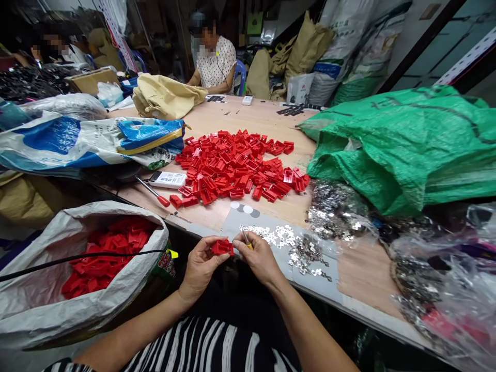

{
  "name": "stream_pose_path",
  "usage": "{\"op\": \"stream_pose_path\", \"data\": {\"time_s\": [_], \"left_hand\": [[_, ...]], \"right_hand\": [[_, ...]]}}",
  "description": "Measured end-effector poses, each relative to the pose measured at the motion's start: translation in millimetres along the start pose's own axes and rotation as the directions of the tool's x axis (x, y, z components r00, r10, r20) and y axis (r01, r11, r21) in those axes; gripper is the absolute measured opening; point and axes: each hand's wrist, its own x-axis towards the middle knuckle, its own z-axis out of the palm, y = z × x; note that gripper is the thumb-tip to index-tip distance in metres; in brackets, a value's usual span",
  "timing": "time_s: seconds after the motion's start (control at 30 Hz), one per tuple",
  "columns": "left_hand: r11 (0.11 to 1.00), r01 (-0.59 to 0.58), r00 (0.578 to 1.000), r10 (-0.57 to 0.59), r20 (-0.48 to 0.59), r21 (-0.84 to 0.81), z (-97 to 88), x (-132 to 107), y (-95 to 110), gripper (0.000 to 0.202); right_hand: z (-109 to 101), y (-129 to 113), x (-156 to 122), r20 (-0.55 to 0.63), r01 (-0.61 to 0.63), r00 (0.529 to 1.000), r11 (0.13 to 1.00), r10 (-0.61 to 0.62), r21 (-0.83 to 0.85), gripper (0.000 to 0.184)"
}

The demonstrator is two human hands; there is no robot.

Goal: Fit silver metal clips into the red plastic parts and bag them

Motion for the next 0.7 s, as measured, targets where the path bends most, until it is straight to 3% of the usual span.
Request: {"op": "stream_pose_path", "data": {"time_s": [0.17,0.4,0.7], "left_hand": [[0.986,-0.091,0.995,0.085,0.05,0.137,-2.2,-1,-5,0.031],[0.891,-0.288,0.958,0.272,0.094,0.351,-7.1,-3,-5,0.032],[0.882,-0.283,0.958,0.278,0.069,0.376,-4.0,-4,-6,0.031]], "right_hand": [[3,6,-5,-0.031,0.014,0.999,0.999,-0.015,-0.029,0.035],[4,3,-8,-0.071,0.069,0.994,0.987,-0.08,-0.145,0.031],[15,17,-7,-0.168,0.071,0.983,0.997,-0.072,-0.013,0.036]]}}
